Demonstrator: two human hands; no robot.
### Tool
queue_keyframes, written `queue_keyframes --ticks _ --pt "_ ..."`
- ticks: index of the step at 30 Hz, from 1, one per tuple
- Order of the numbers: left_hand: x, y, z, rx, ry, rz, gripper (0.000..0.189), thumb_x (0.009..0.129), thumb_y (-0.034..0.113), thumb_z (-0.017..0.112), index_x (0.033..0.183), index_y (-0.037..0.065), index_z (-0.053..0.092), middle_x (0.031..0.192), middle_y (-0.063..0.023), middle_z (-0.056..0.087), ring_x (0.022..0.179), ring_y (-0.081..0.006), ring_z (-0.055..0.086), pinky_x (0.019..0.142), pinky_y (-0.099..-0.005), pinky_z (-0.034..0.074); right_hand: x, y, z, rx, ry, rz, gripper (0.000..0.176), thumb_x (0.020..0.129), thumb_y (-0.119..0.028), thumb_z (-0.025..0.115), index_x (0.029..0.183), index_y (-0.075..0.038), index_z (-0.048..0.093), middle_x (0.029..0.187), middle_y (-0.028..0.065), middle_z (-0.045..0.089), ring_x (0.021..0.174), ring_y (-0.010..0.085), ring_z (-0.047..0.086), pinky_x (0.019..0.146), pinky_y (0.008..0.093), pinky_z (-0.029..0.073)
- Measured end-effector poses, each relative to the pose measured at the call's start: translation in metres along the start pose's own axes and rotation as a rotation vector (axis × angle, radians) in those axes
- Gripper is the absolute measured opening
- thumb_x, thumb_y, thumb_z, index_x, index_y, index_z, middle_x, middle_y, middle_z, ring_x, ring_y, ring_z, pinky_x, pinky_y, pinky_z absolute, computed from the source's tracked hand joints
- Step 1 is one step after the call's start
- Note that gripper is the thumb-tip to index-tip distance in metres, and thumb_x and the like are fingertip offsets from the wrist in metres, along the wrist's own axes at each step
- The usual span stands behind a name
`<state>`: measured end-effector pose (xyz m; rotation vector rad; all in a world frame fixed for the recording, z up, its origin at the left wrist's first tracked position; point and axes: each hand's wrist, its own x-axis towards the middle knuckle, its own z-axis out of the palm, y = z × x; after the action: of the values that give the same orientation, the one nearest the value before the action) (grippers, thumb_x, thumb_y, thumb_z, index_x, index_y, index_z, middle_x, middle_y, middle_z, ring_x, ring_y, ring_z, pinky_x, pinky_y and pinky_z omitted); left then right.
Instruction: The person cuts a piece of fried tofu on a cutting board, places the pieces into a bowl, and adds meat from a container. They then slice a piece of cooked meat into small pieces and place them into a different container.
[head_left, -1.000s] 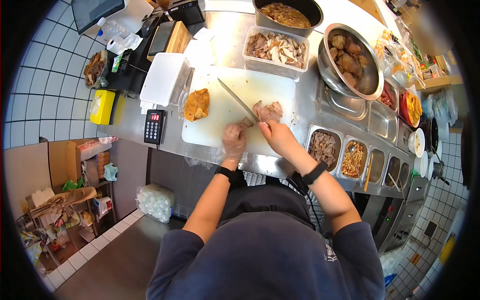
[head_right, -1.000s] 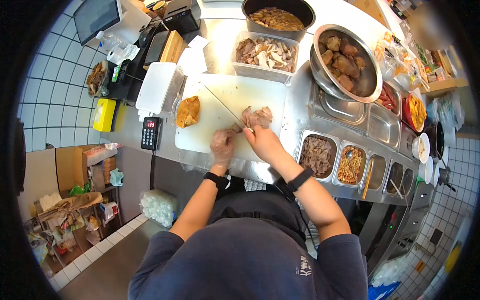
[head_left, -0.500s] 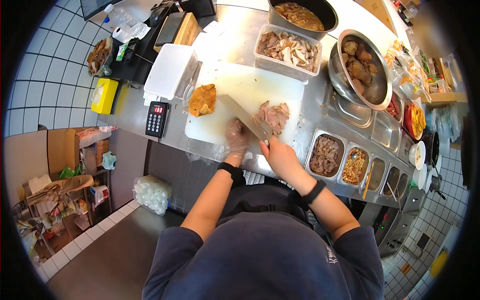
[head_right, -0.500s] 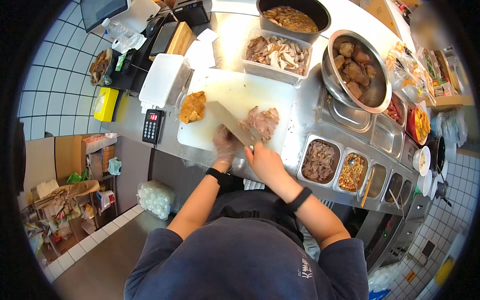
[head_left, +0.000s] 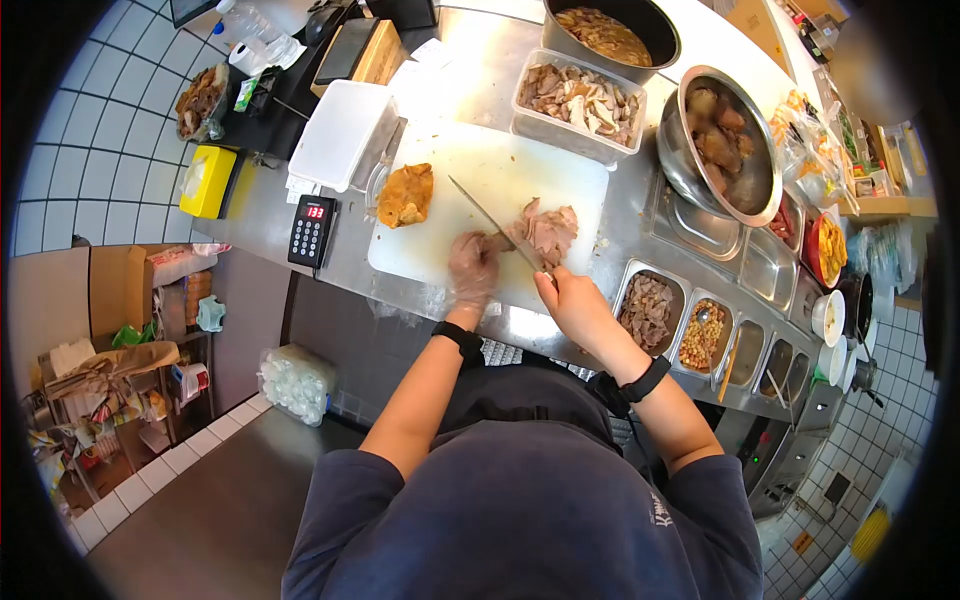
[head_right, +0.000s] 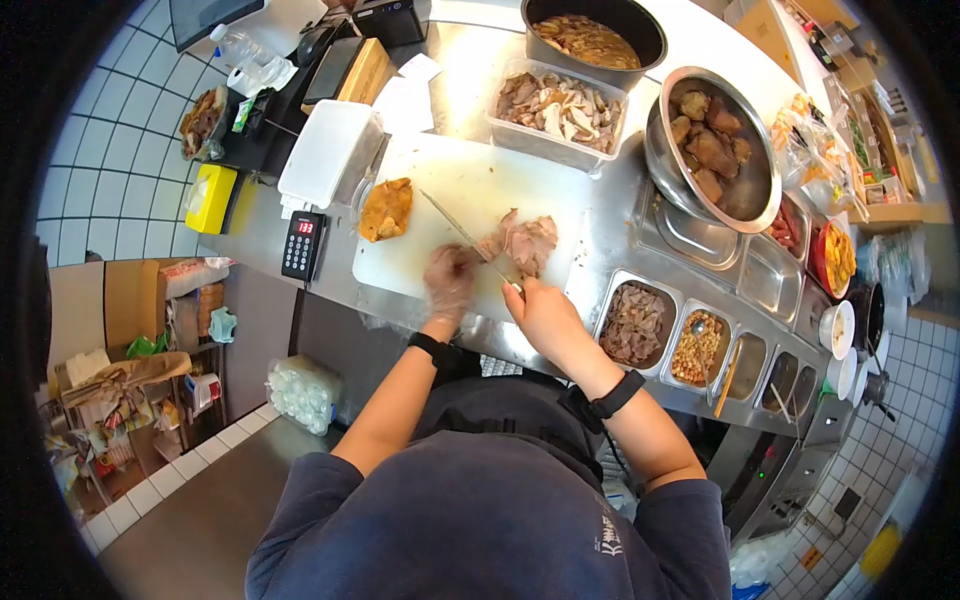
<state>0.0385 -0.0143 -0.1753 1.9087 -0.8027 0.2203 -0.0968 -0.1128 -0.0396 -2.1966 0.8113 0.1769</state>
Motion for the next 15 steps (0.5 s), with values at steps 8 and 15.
queue_keyframes --ticks 8,15 --pt "-0.001 0.007 -0.005 -0.059 -0.026 -0.082 0.007 0.073 -0.002 0.063 0.074 0.001 0.057 0.078 -0.0127 0.061 0.065 -0.0264 0.059 0.059 -0.0320 0.048 0.036 0.024 0.026 0.134 0.102 -0.044 0.044 0.093 -0.035 0.047 0.076 0.004 0.055 0.063 0.0260 0.059 0.064 0.0444 0.059 0.060 0.0479 0.047" --pt "0.002 0.007 -0.008 -0.057 0.049 -0.089 0.012 0.073 -0.001 0.064 0.075 0.002 0.053 0.077 -0.0114 0.059 0.063 -0.0250 0.058 0.057 -0.0308 0.047 0.011 0.009 0.009 0.103 0.093 -0.110 0.046 0.093 -0.038 0.046 0.075 0.003 0.054 0.064 0.0264 0.059 0.063 0.0450 0.057 0.060 0.0487 0.047"
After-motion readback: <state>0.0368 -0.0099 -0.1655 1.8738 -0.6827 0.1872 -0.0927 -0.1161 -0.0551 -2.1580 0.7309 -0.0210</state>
